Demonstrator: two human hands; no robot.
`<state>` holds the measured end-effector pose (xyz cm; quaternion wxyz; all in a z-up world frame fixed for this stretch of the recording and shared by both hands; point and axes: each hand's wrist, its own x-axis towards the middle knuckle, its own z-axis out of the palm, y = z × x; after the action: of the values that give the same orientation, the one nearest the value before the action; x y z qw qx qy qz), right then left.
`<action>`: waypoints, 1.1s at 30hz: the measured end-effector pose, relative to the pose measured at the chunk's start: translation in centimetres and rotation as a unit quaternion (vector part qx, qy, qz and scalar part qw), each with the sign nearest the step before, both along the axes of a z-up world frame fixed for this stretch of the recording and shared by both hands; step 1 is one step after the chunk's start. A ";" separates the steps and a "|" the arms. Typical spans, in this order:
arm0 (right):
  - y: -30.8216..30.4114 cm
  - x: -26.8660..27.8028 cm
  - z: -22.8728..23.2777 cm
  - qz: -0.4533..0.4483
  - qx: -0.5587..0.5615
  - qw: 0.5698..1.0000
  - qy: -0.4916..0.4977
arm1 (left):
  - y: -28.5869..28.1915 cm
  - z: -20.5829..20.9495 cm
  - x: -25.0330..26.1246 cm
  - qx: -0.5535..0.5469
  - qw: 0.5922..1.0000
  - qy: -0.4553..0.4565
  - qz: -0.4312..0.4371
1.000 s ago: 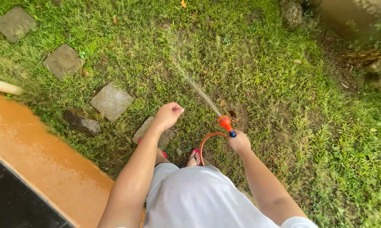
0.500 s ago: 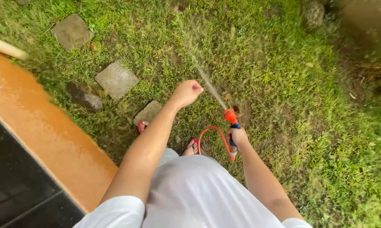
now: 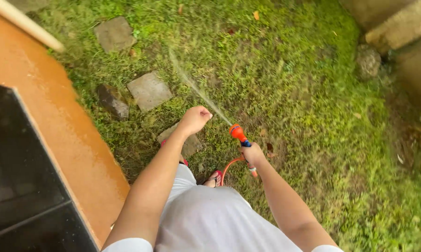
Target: Watering the grass in a backyard using a garden hose with a spray nozzle.
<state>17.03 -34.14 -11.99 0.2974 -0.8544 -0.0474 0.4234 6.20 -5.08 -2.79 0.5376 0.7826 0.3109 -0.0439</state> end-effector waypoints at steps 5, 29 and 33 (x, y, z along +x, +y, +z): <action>9.0 1.1 -1.4 0.044 0.029 0.998 0.024 | 5.9 -2.5 -0.9 0.014 0.997 -0.007 0.079; 53.1 -1.1 6.4 0.078 0.202 0.974 0.067 | 35.2 -4.8 -6.1 -0.019 0.965 -0.022 0.260; 58.7 -1.2 9.0 0.076 0.210 0.973 0.057 | 38.5 -4.8 -7.1 -0.015 0.956 -0.035 0.290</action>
<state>15.79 24.61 -3.01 0.4393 -0.7413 -0.1832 0.4732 -0.88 33.42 -7.56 0.5493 0.6517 0.5049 0.1364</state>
